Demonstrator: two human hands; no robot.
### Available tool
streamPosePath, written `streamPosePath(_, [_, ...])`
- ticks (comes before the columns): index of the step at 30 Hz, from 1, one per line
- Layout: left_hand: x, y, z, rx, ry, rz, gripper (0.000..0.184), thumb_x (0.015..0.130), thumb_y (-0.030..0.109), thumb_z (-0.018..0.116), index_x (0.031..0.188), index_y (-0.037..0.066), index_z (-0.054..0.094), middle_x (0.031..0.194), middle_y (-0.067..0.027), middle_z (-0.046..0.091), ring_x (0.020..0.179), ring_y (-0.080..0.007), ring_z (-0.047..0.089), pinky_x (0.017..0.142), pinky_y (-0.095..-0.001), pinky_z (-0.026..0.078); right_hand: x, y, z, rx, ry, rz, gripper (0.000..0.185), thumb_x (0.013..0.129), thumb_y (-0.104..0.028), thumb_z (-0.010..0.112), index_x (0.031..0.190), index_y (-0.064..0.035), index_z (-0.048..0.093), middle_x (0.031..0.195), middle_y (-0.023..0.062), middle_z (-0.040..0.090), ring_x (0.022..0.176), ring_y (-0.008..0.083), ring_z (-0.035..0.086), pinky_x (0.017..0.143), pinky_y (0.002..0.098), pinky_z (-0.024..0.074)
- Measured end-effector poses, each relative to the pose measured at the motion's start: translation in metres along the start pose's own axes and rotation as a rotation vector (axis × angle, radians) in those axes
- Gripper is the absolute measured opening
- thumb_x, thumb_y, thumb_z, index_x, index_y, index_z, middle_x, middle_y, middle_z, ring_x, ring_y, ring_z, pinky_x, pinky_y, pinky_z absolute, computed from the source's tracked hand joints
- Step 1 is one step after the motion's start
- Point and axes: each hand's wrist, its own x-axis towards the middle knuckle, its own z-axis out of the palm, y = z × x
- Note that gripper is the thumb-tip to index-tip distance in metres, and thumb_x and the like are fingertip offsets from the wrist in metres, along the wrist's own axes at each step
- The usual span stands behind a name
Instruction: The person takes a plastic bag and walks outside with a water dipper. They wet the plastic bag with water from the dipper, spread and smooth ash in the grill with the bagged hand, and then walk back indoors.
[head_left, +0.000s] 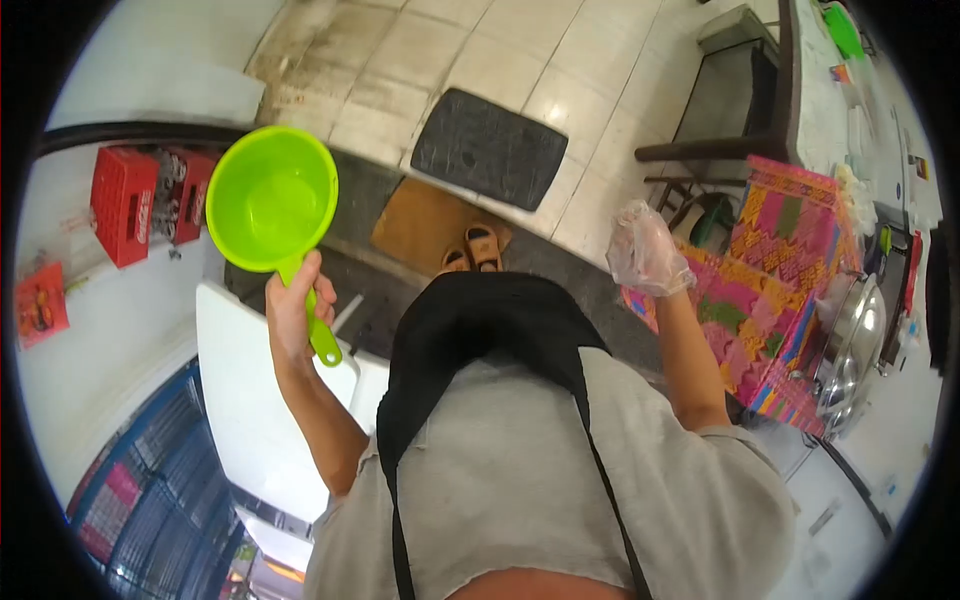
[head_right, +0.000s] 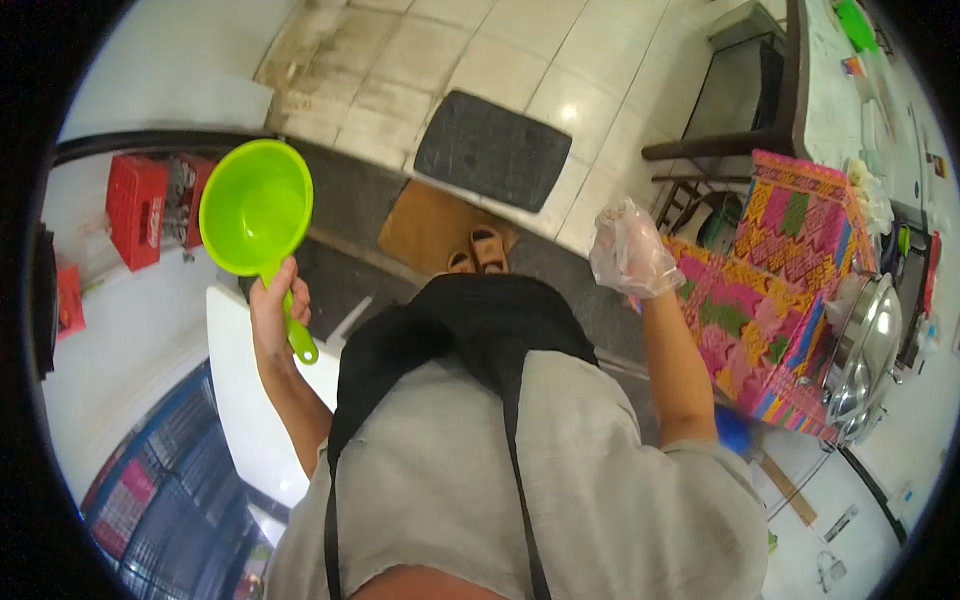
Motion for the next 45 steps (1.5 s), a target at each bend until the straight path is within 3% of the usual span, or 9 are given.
streamPosePath(7, [0.05, 0.065, 0.045, -0.022, -0.015, 0.018, 0.022, 0.086, 0.024, 0.061, 0.089, 0.004, 0.055, 0.056, -0.0039, 0.051, 0.042, -0.0081, 0.042, 0.038, -0.0224, 0.034, 0.063, -0.1, 0.03, 0.046, -0.17, -0.135, 0.014, 0.09, -0.018, 0.05, 0.076, -0.0165, 0.049, 0.065, -0.0068, 0.044, 0.057, 0.0069, 0.044, 0.049, 0.0218, 0.0389])
streamPosePath(9, [0.074, 0.091, 0.058, 0.002, -0.101, 0.042, 0.023, 0.086, 0.025, 0.062, 0.089, 0.003, 0.055, 0.055, -0.0048, 0.051, 0.042, -0.0084, 0.042, 0.038, -0.0227, 0.035, 0.097, -0.135, 0.047, 0.251, -0.384, 0.053, 0.009, 0.089, -0.017, 0.053, 0.08, -0.0149, 0.051, 0.073, -0.0046, 0.047, 0.062, 0.0082, 0.045, 0.053, 0.0234, 0.0387])
streamPosePath(20, [0.201, 0.325, 0.191, 0.162, -0.403, -0.013, 0.023, 0.086, 0.025, 0.063, 0.086, 0.002, 0.059, 0.055, -0.0047, 0.054, 0.041, -0.008, 0.047, 0.039, -0.0235, 0.039, 0.103, -0.33, 0.185, 0.174, -0.135, -0.264, 0.011, 0.087, -0.018, 0.056, 0.079, -0.0144, 0.049, 0.072, -0.003, 0.044, 0.062, 0.0089, 0.04, 0.053, 0.0226, 0.0357])
streamPosePath(25, [0.228, 0.411, 0.281, 0.254, -0.592, 0.013, 0.023, 0.085, 0.025, 0.064, 0.088, 0.003, 0.057, 0.056, -0.0049, 0.054, 0.04, -0.0085, 0.046, 0.038, -0.0241, 0.038, 0.088, -0.374, 0.141, 0.283, 0.157, -0.286, 0.007, 0.086, -0.021, 0.057, 0.084, -0.0166, 0.052, 0.074, -0.0015, 0.05, 0.062, 0.0105, 0.046, 0.052, 0.0246, 0.0409])
streamPosePath(27, [0.239, 0.437, 0.325, 0.297, -0.655, 0.001, 0.023, 0.085, 0.025, 0.064, 0.089, 0.004, 0.056, 0.055, -0.0051, 0.054, 0.04, -0.0089, 0.046, 0.037, -0.0247, 0.038, 0.086, -0.391, 0.124, 0.422, -0.222, -0.335, 0.005, 0.087, -0.02, 0.057, 0.091, -0.0175, 0.055, 0.084, 0.0001, 0.057, 0.066, 0.0124, 0.052, 0.056, 0.0273, 0.0458])
streamPosePath(30, [0.261, 0.465, 0.392, 0.303, -0.765, -0.002, 0.022, 0.085, 0.024, 0.063, 0.09, 0.004, 0.055, 0.055, -0.0054, 0.054, 0.039, -0.0085, 0.044, 0.036, -0.0237, 0.037, 0.111, -0.415, 0.097, 0.52, -0.094, -0.442, 0.003, 0.087, -0.016, 0.057, 0.09, -0.0164, 0.055, 0.085, 0.0005, 0.056, 0.066, 0.0117, 0.052, 0.055, 0.0275, 0.0457])
streamPosePath(32, [0.273, 0.481, 0.434, 0.219, -0.801, 0.005, 0.02, 0.088, 0.025, 0.059, 0.085, 0.007, 0.05, 0.053, -0.0002, 0.047, 0.036, -0.0053, 0.037, 0.034, -0.0204, 0.032, 0.12, -0.454, 0.095, 0.534, 0.044, -0.456, 0.004, 0.087, -0.012, 0.056, 0.086, -0.0131, 0.053, 0.079, -0.0002, 0.052, 0.063, 0.0103, 0.047, 0.053, 0.0252, 0.0422])
streamPosePath(36, [0.301, 0.535, 0.512, 0.121, -0.89, -0.047, 0.019, 0.091, 0.026, 0.055, 0.083, 0.009, 0.049, 0.054, 0.0018, 0.043, 0.036, -0.0034, 0.032, 0.034, -0.0178, 0.029, 0.149, -0.538, 0.105, 0.479, -0.132, -0.51, 0.006, 0.087, -0.011, 0.057, 0.083, -0.0104, 0.052, 0.078, -0.001, 0.051, 0.062, 0.0095, 0.045, 0.054, 0.0225, 0.0391])
streamPosePath(45, [0.446, 0.635, 0.69, -0.593, -1.362, -0.594, 0.028, 0.101, 0.029, 0.031, 0.085, 0.006, 0.035, 0.056, -0.0008, 0.039, 0.036, -0.0056, 0.032, 0.033, -0.018, 0.03, 0.284, -0.772, 0.087, 0.437, -0.044, -0.526, 0.008, 0.086, -0.009, 0.057, 0.081, -0.0114, 0.052, 0.078, -0.0005, 0.052, 0.063, 0.0097, 0.046, 0.055, 0.0222, 0.0396])
